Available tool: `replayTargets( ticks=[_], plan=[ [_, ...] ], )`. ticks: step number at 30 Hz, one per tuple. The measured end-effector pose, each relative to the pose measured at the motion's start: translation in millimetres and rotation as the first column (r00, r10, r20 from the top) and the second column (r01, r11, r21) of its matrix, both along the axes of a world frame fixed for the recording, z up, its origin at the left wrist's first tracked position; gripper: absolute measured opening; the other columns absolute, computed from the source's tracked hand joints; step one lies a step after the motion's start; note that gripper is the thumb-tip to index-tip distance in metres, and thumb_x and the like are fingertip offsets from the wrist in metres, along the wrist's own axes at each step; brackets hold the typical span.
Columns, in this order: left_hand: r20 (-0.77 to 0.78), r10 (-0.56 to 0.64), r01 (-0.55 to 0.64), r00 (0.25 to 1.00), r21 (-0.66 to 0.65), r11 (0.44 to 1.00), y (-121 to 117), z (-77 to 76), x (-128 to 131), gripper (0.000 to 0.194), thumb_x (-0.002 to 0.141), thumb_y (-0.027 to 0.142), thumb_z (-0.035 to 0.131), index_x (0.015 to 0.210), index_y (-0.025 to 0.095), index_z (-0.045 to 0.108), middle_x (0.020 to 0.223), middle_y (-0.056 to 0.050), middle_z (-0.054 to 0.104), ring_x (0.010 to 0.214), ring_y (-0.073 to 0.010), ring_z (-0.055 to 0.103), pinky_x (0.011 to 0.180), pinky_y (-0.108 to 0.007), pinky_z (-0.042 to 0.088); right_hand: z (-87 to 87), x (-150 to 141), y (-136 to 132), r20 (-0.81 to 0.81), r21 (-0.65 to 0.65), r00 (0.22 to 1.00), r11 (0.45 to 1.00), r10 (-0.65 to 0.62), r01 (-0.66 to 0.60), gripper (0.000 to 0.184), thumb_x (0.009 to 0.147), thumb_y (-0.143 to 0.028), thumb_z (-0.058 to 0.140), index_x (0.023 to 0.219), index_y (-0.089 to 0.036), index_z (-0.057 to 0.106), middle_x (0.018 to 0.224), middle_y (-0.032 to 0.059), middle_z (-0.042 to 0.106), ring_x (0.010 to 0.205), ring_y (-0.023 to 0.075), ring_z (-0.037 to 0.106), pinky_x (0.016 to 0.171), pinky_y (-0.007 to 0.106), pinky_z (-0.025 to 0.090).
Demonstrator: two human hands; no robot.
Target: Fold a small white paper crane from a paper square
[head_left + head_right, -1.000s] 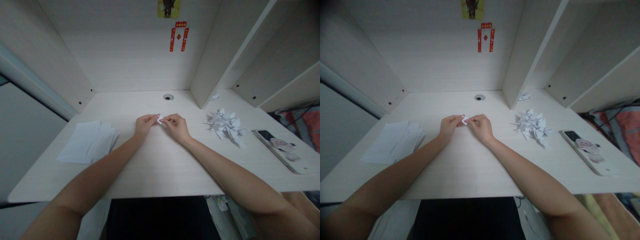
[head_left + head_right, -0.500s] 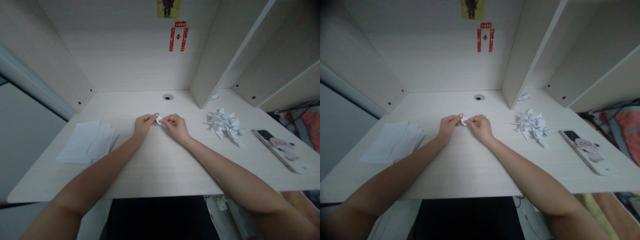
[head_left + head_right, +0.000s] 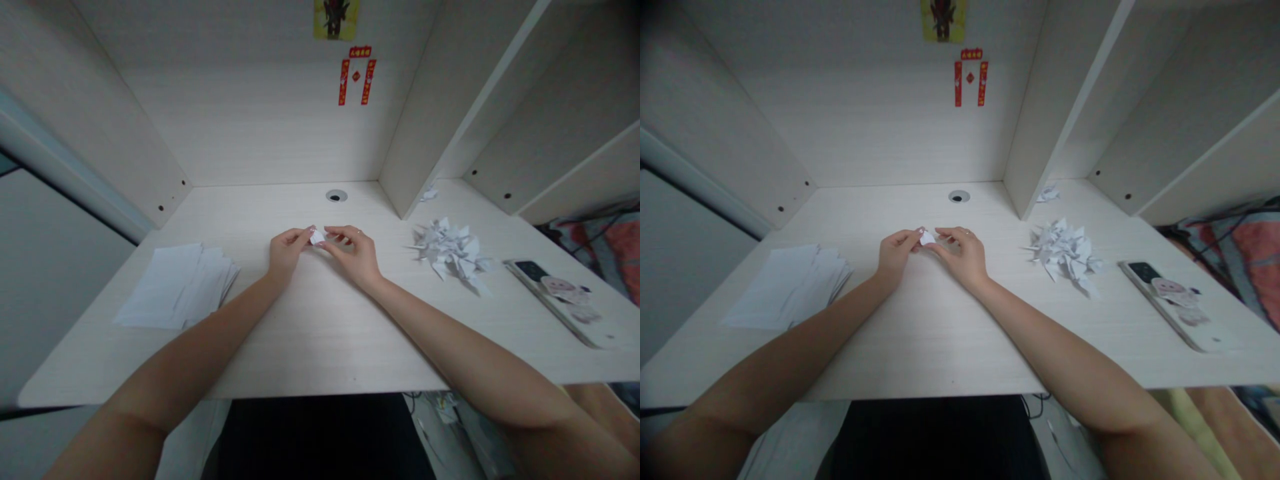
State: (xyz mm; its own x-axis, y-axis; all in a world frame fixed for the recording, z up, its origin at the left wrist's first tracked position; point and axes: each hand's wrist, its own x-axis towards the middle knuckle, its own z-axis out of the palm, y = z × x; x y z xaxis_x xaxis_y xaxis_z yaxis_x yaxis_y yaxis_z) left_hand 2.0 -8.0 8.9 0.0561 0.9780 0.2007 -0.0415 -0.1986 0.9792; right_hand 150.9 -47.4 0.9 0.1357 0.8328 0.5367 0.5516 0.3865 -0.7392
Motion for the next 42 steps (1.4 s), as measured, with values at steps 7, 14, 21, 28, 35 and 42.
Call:
replayTargets(
  ticks=[7, 14, 21, 28, 35, 42],
  plan=[
    [0.004, 0.041, -0.041, 0.999, -0.007, 0.999, -3, 3.6, 2, 0.025, 0.071, 0.040, 0.069, 0.062, 0.017, 0.069, 0.063, -0.002, 0.066, 0.064, -0.0130, 0.058, 0.063, -0.025, 0.045, -2.2, -1, -2, 0.196, 0.052, 0.979, 0.998, -0.051, 0.042, 0.032, 0.076, -0.052, 0.066, 0.096, -0.028, 0.073, 0.092, 0.0053, 0.073, 0.090, 0.0247, 0.060, 0.086, 0.040, 0.042],
    [-0.022, 0.033, -0.032, 0.999, 0.046, 0.998, -2, 1.2, 1, 0.029, 0.071, 0.043, 0.068, 0.058, 0.017, 0.065, 0.060, -0.001, 0.065, 0.063, -0.0127, 0.059, 0.065, -0.026, 0.046, -7.5, -2, 2, 0.193, 0.043, 0.979, 0.998, -0.061, 0.054, 0.028, 0.079, -0.048, 0.064, 0.098, -0.029, 0.074, 0.092, 0.0039, 0.074, 0.090, 0.0250, 0.061, 0.084, 0.041, 0.044],
    [-0.053, 0.017, -0.016, 0.998, 0.019, 1.000, -1, -3.3, -1, 0.032, 0.070, 0.045, 0.069, 0.058, 0.017, 0.062, 0.060, 0.000, 0.065, 0.058, -0.0111, 0.057, 0.062, -0.024, 0.044, -7.5, -1, 3, 0.175, 0.039, 0.983, 0.998, -0.050, 0.044, 0.026, 0.082, -0.043, 0.062, 0.100, -0.028, 0.073, 0.096, 0.0036, 0.074, 0.091, 0.0244, 0.062, 0.086, 0.041, 0.045],
    [-0.105, 0.040, -0.037, 0.994, 0.028, 0.999, -3, -2.2, -2, 0.032, 0.072, 0.045, 0.067, 0.058, 0.017, 0.062, 0.060, 0.000, 0.065, 0.058, -0.0112, 0.057, 0.061, -0.023, 0.043, -7.3, 0, 3, 0.141, 0.054, 0.989, 0.998, -0.038, 0.031, 0.025, 0.081, -0.042, 0.063, 0.100, -0.029, 0.073, 0.096, 0.0030, 0.074, 0.089, 0.0228, 0.063, 0.085, 0.039, 0.046],
    [-0.175, 0.091, -0.080, 0.980, 0.072, 0.994, -4, -2.8, -2, 0.031, 0.074, 0.044, 0.066, 0.059, 0.017, 0.061, 0.060, 0.001, 0.064, 0.058, -0.0107, 0.058, 0.059, -0.022, 0.042, -4.8, 0, 4, 0.084, 0.072, 0.996, 0.997, -0.001, -0.005, 0.020, 0.077, -0.038, 0.069, 0.092, -0.026, 0.074, 0.088, 0.0046, 0.071, 0.088, 0.0218, 0.061, 0.084, 0.038, 0.046],
    [0.053, -0.095, 0.092, 0.994, 0.053, 0.994, 3, -7.6, 1, 0.029, 0.072, 0.041, 0.069, 0.088, 0.017, 0.064, 0.088, -0.004, 0.071, 0.082, -0.0151, 0.064, 0.078, -0.027, 0.048, -10.1, -1, 13, -0.336, -0.121, 0.938, 0.983, 0.089, -0.137, 0.026, 0.070, -0.041, 0.072, 0.087, -0.021, 0.075, 0.084, 0.0052, 0.072, 0.070, 0.0170, 0.061, 0.066, 0.031, 0.046]
  ],
)
